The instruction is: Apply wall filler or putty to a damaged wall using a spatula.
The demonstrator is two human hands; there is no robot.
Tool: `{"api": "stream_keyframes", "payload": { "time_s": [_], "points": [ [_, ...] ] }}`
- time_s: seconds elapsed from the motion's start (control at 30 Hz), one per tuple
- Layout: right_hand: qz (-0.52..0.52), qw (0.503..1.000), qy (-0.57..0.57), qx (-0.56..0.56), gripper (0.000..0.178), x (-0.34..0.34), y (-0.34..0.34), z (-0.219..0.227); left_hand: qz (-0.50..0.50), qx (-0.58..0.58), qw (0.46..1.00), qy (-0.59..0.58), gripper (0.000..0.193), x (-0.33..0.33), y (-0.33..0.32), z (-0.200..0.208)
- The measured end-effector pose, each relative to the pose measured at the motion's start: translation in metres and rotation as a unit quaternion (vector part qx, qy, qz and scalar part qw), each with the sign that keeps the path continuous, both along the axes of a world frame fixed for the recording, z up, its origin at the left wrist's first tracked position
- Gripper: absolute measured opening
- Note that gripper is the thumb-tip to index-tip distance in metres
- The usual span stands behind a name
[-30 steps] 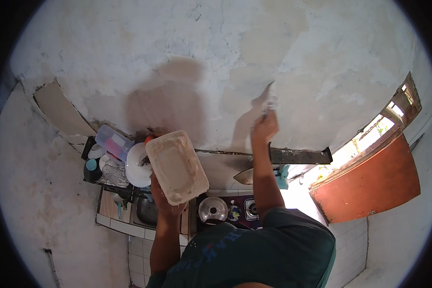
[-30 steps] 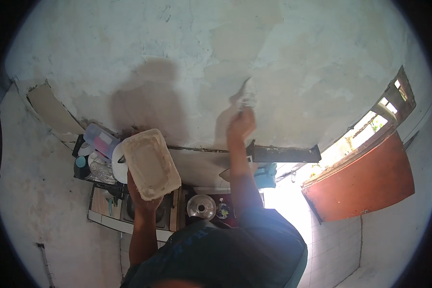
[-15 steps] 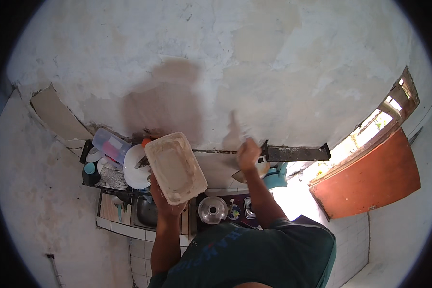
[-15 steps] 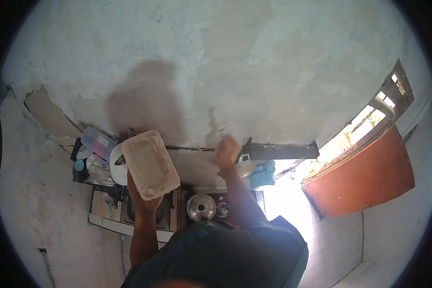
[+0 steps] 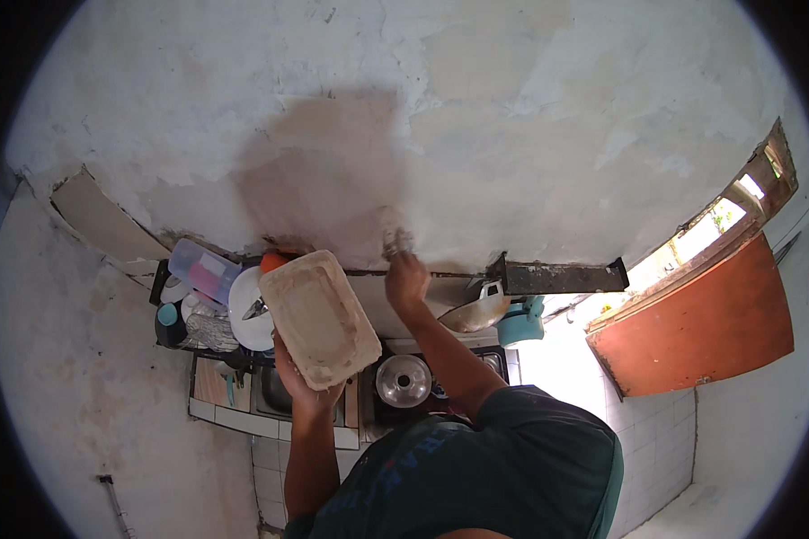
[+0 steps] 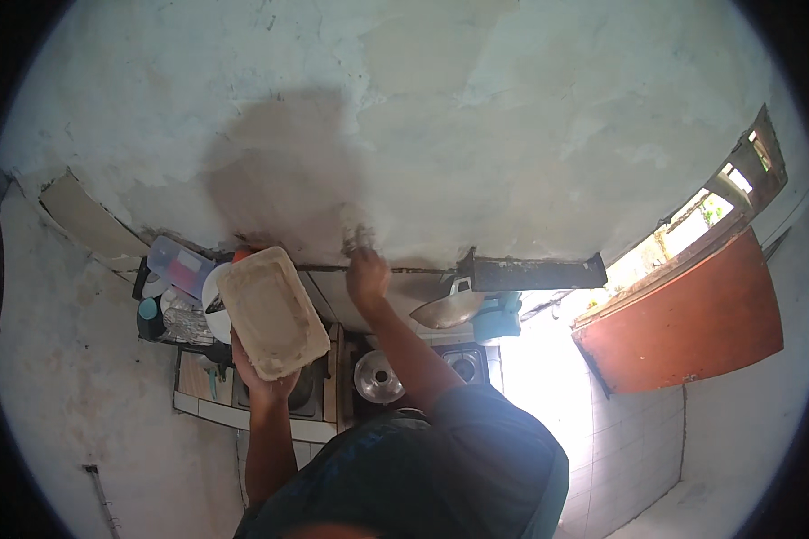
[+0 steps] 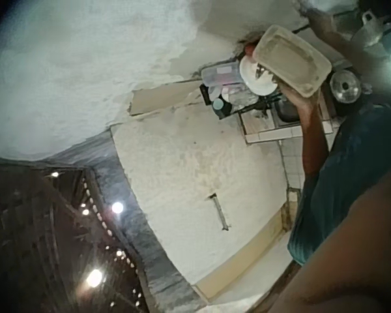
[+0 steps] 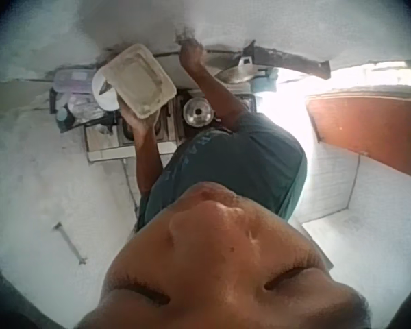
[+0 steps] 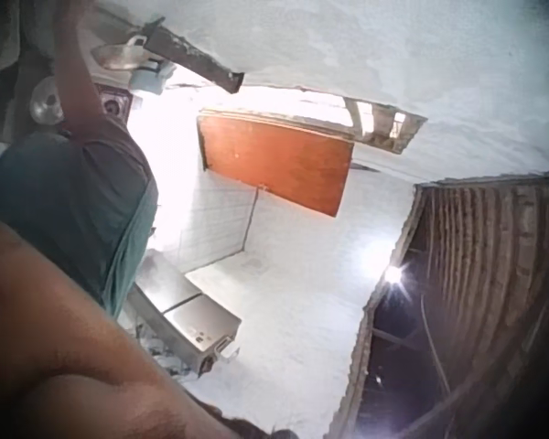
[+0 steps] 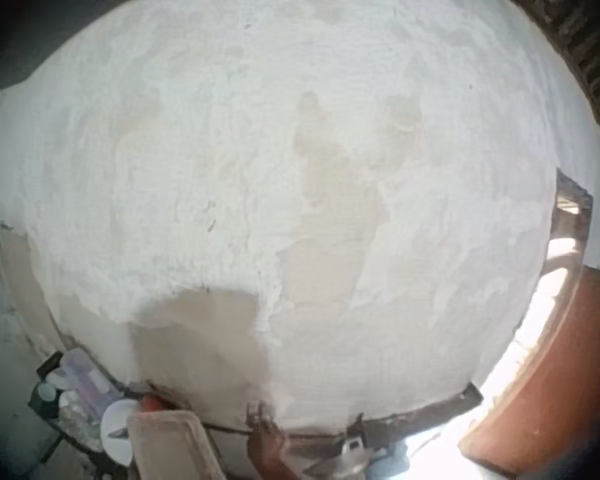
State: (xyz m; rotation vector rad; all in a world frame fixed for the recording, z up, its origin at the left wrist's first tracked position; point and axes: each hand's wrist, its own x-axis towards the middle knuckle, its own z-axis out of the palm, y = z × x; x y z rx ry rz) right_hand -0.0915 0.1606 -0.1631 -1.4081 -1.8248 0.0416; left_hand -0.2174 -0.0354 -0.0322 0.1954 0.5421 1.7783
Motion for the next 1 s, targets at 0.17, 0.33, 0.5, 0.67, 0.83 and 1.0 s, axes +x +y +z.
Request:
{"api": "stream_keyframes", "payload": {
  "time_s": [0.17, 0.33, 0.5, 0.67, 0.83, 1.0],
  "points": [
    [0.068, 0.993, 0.056, 0.073, 0.012, 0.051, -0.005, -0.036, -0.027, 0.020, 0.999, 0.024, 0.053, 0.004, 0.007, -0.008],
    [-0.133, 0.917, 0.228, 0.299, 0.020, 0.132, 0.017, -0.015, -0.044, 0.007, 0.999, -0.008, 0.053, 0.000, 0.004, -0.010],
    [-0.266, 0.843, 0.443, 0.152, 0.035, 0.129, 0.047, -0.027, -0.042, 0.019, 0.999, -0.028, 0.051, 0.007, 0.005, 0.001],
    [-0.240, 0.918, 0.294, 0.117, 0.028, 0.030, 0.055, -0.071, -0.048, -0.003, 0.998, -0.038, 0.049, 0.008, 0.007, 0.001],
    [-0.021, 0.963, 0.239, 0.124, 0.025, -0.010, -0.001, -0.038, -0.062, 0.001, 0.998, -0.005, 0.050, 0.008, 0.004, 0.006],
    [-0.072, 0.950, 0.281, 0.115, 0.022, 0.067, -0.011, -0.081, -0.070, -0.007, 0.997, -0.027, 0.048, 0.006, 0.010, 0.002]
  ]
}}
